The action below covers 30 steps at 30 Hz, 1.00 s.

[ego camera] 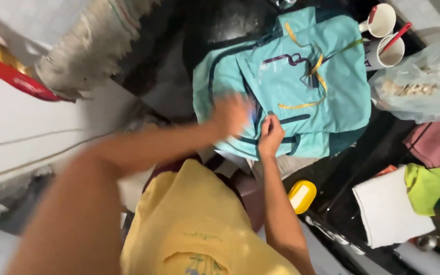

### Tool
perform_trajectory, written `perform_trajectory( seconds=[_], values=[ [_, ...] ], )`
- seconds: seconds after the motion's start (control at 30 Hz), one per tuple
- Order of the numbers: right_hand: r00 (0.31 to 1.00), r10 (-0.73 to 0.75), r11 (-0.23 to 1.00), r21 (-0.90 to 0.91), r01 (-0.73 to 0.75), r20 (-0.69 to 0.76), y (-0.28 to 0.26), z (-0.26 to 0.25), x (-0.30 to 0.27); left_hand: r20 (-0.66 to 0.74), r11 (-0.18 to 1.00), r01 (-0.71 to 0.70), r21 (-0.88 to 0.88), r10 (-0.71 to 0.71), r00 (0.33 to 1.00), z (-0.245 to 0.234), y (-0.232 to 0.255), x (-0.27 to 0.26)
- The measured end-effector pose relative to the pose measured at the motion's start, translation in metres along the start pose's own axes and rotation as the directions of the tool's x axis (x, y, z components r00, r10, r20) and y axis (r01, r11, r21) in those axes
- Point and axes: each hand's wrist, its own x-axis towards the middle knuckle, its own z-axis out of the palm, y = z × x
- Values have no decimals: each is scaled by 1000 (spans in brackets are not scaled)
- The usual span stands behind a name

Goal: The person cleans a backpack by scrubbing its exterior and interior with a brush, then rinses it under running water at a sink.

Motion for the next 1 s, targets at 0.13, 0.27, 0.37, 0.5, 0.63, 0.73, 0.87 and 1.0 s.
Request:
perform_trajectory(
  seconds=[0.13, 0.27, 0.37, 0.5, 0.63, 0.73, 0.87, 1.0],
  values=[
    [1000, -23, 1000, -3, 23, -1, 15, 5, 4, -81, 976, -216, 3, 215, 973, -26, -7, -53],
    [1000, -17, 998, 54, 17, -5, 7, -1, 2, 56, 970, -238, -41, 241, 969, -22, -40, -40],
    [999, -30, 997, 68, 28, 22, 7, 4, 7, 121, 983, -144, -116, 158, 980, -26, 8, -28],
    [998, -49, 999, 26, 48, 36, 12, -1, 4, 135, 969, -215, 125, 198, 971, -9, -62, -72],
    [999, -33, 999, -19, 33, -22, 8, -15, -8, 273, 974, -167, 155, 120, 955, -146, -124, 7],
    [999, -53, 980, -193, 51, -9, -18, -29, -36, 165, 990, 13, 139, -36, 986, -146, -124, 15],
    [882, -381, 758, -452, 470, 277, -87, -18, -35, 157, 988, -152, -7, 151, 976, -110, -71, 7],
    [818, 51, 894, -391, 218, 573, -117, -27, -38, -34, 913, -390, 115, 396, 917, -36, -89, -24]
  ],
)
